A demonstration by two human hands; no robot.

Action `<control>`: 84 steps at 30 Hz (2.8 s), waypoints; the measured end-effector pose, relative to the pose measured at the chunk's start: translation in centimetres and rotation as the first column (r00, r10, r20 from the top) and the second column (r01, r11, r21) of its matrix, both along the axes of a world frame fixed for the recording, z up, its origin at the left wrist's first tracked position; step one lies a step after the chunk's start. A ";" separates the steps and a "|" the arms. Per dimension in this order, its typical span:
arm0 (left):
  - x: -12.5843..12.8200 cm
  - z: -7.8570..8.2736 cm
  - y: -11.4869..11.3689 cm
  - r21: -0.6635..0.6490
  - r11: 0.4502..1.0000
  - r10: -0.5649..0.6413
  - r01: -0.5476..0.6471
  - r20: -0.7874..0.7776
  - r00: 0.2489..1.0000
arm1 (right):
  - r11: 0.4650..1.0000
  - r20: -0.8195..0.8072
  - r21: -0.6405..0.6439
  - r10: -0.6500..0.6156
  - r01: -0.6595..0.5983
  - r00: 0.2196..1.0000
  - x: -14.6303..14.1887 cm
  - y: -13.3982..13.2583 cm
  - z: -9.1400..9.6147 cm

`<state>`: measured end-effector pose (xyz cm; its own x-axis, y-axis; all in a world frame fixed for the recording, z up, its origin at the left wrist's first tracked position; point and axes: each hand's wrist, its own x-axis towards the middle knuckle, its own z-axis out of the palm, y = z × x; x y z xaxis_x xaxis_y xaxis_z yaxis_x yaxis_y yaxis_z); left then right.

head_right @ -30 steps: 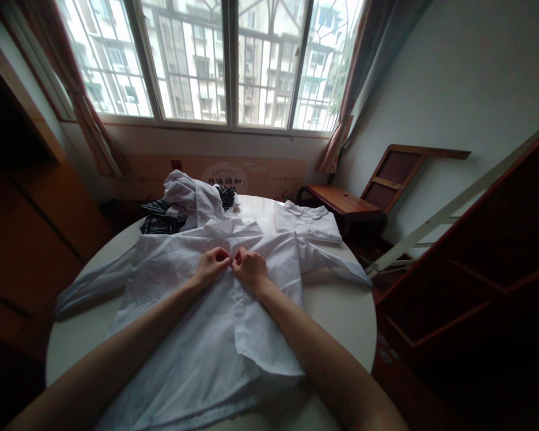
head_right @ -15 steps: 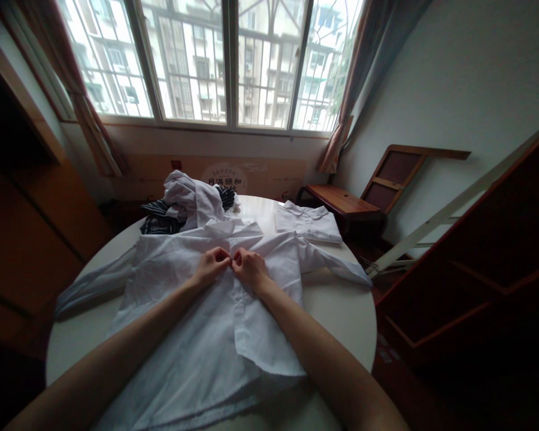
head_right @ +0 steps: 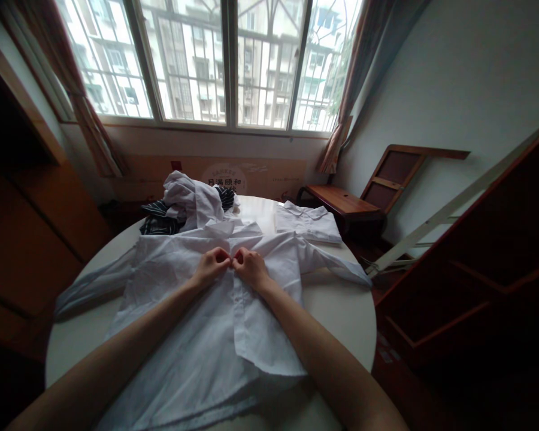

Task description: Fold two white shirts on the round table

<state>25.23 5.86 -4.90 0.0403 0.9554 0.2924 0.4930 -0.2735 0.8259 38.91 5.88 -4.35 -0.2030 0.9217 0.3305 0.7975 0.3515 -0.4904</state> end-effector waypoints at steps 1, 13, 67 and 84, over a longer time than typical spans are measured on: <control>0.0 0.0 0.0 0.000 1.000 0.001 -0.001 -0.006 1.000 | 1.000 0.010 0.004 -0.006 0.006 1.000 0.0 0.0 0.0; 0.3 -0.2 0.1 0.038 0.999 0.025 -0.021 -0.094 0.995 | 1.000 0.194 -0.005 -0.017 0.019 0.981 -0.1 -0.5 0.1; 0.3 -0.3 -0.1 0.120 0.992 0.055 -0.038 -0.136 0.989 | 0.988 -0.005 -0.157 0.000 -0.001 1.000 0.1 0.5 0.2; 0.1 -0.4 0.1 0.087 0.996 0.008 0.009 -0.185 0.983 | 0.996 0.147 -0.004 0.093 -0.094 0.985 -0.3 -1.0 -0.2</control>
